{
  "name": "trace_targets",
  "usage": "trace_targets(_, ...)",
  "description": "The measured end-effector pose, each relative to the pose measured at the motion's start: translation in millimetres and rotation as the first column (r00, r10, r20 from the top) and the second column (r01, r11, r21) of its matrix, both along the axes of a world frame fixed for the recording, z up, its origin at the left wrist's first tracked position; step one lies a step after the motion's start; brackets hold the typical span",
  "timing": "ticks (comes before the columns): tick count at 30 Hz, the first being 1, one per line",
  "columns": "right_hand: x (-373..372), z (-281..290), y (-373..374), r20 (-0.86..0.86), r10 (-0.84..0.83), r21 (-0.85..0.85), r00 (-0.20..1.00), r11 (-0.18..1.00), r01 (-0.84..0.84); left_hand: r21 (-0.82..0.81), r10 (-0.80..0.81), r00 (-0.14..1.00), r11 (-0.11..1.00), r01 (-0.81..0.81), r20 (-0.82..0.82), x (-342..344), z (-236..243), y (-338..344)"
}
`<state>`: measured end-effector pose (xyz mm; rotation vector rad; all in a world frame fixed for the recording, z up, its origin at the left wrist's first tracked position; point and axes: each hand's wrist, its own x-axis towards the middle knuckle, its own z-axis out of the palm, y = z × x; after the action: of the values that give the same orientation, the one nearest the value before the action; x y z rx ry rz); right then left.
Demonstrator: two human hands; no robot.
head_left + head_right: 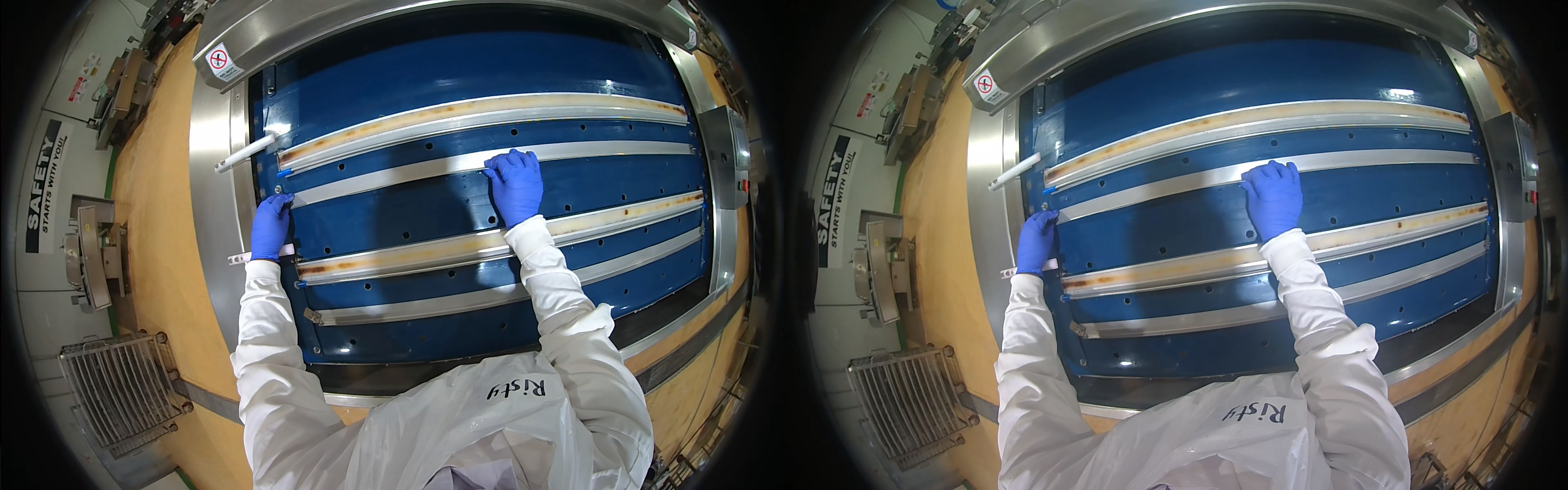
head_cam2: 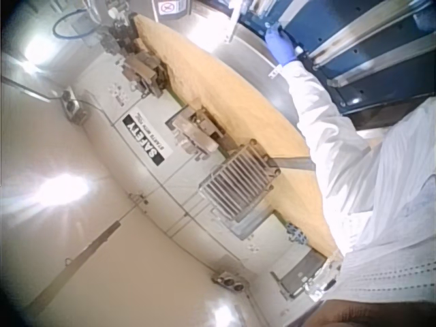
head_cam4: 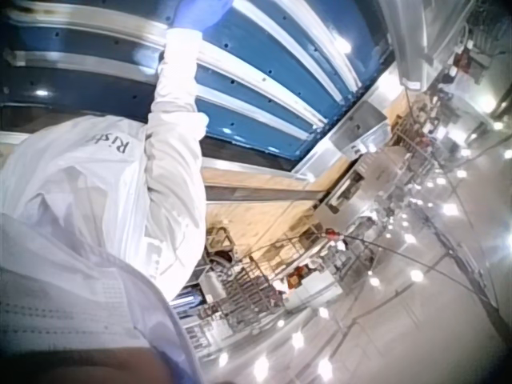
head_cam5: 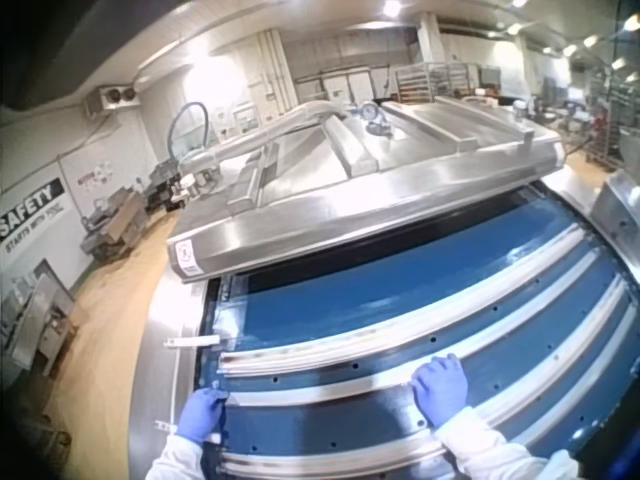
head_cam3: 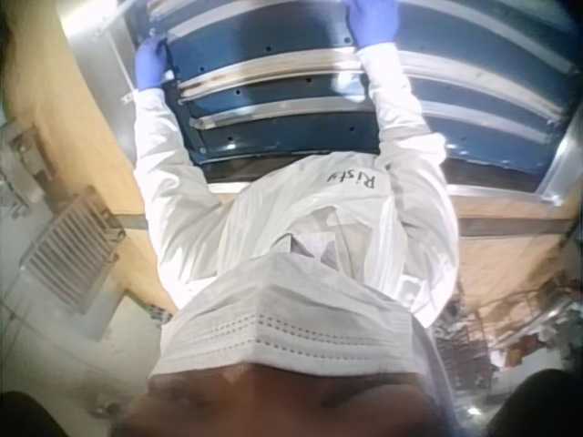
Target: The person operates a touchscreen control panel on a large industrial machine, then repeatedly adjusts and secures metal bars on a blue surface using both hands. The person presses buttons on the control panel multiple times during the process.
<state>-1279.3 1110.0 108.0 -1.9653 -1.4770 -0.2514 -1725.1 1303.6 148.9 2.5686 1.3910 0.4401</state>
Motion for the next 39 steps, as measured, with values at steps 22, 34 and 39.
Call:
trace_targets(22, -0.3, 6.8, 0.3, -0.027, 0.009, 0.029, 1.000, 1.000, -0.008, 0.054, -0.073, 0.995, 0.996, 0.069, 0.072, -0.5, 10.1, 4.4)
trace_targets(34, 2.0, 2.6, 1.9, -0.017, 0.019, 0.018, 1.000, 1.000, -0.018, 0.023, 0.013, 0.976, 1.000, -0.008, -0.217, 0.3, 13.8, 4.6)
trace_targets(39, 1.3, 3.5, 1.7, -0.025, 0.023, 0.003, 0.999, 1.000, -0.023, 0.101, 0.031, 0.945, 0.995, 0.002, -0.326, 0.6, 9.2, 2.5)
